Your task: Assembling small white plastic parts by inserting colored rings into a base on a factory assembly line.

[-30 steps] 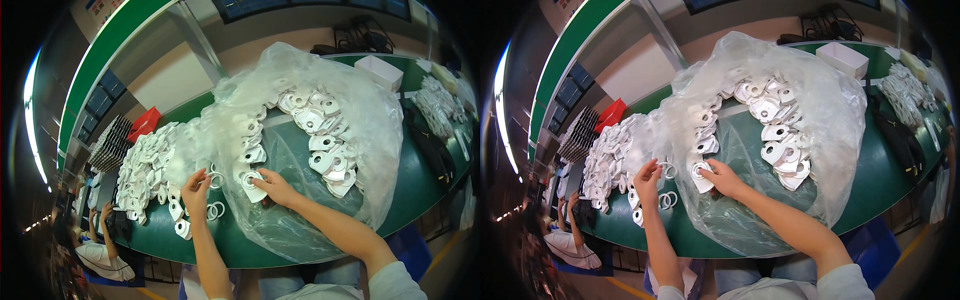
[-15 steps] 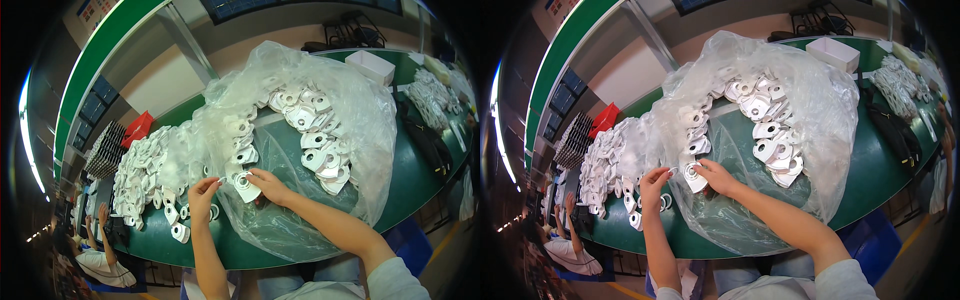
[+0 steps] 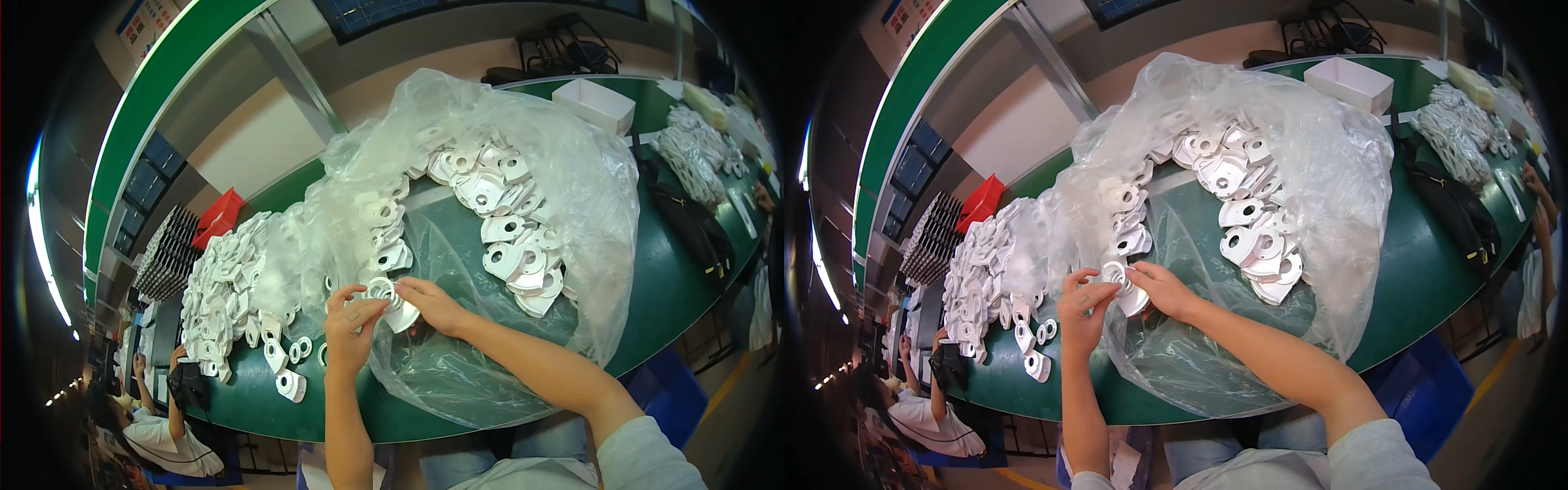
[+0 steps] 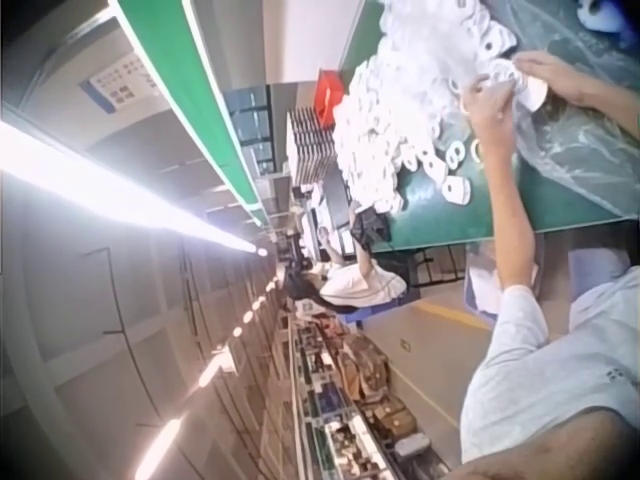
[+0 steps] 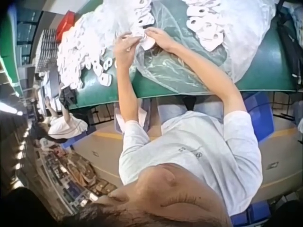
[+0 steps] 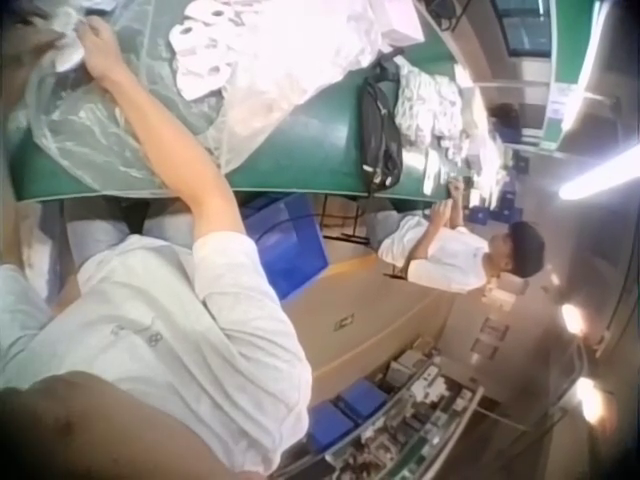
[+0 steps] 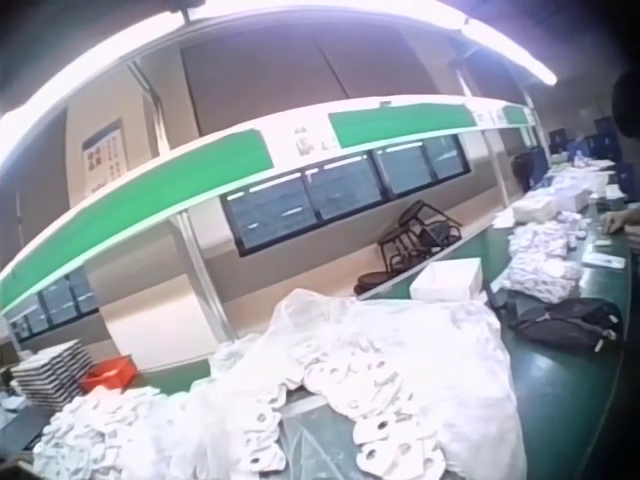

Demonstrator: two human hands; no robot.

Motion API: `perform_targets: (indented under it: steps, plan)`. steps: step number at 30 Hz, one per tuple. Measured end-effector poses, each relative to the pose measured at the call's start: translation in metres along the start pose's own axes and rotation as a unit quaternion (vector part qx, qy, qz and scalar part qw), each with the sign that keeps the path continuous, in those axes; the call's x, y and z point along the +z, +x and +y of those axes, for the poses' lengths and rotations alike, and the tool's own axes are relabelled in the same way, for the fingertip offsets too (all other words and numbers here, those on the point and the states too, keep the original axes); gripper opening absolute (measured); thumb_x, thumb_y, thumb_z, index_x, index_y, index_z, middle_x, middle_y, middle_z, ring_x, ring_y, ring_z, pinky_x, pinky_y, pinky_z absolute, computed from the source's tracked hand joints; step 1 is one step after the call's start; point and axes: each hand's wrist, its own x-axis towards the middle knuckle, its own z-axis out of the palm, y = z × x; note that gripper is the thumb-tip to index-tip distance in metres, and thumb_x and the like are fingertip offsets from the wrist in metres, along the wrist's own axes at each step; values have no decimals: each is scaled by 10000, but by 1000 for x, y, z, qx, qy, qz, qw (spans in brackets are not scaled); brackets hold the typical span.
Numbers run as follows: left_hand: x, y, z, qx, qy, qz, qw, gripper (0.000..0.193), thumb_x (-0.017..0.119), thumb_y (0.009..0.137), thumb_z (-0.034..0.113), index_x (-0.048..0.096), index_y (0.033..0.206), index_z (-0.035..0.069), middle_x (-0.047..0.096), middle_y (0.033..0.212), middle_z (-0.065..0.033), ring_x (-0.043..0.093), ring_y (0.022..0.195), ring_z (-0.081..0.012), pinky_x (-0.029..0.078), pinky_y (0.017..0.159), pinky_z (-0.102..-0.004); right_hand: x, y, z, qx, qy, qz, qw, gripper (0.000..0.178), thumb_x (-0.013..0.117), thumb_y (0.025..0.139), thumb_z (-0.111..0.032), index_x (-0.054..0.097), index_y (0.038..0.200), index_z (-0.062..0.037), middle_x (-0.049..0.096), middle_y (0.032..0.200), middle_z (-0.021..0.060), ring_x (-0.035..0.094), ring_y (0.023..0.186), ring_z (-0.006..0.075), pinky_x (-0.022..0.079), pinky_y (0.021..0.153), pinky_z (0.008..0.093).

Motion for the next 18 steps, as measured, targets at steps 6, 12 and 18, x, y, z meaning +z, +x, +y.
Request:
perform_targets:
  steps: [6,12,18]
  plan:
    - [4,-2,3,43,47,-17,998,272,680,656,-24,719,876,131,681,857,-10,545,947,-251,405,801,-354,1,-1,1,2,52,8,999,299,414,955,-346,526,998,-72,587,723,18,570,548,93,452,431,227]
    - [4,-4,3,61,53,-31,996,322,642,613,-35,709,881,130,642,908,9,535,938,-245,401,796,-365,1,0,3,-8,63,5,998,286,412,958,-336,526,983,-75,578,716,13,555,537,87,449,429,229]
    - [5,-1,16,59,70,-36,995,327,634,588,-69,701,856,106,594,885,-30,525,918,-258,429,794,-370,0,-2,1,-18,34,5,999,264,448,949,-299,536,984,-53,574,760,16,544,613,67,450,497,221]
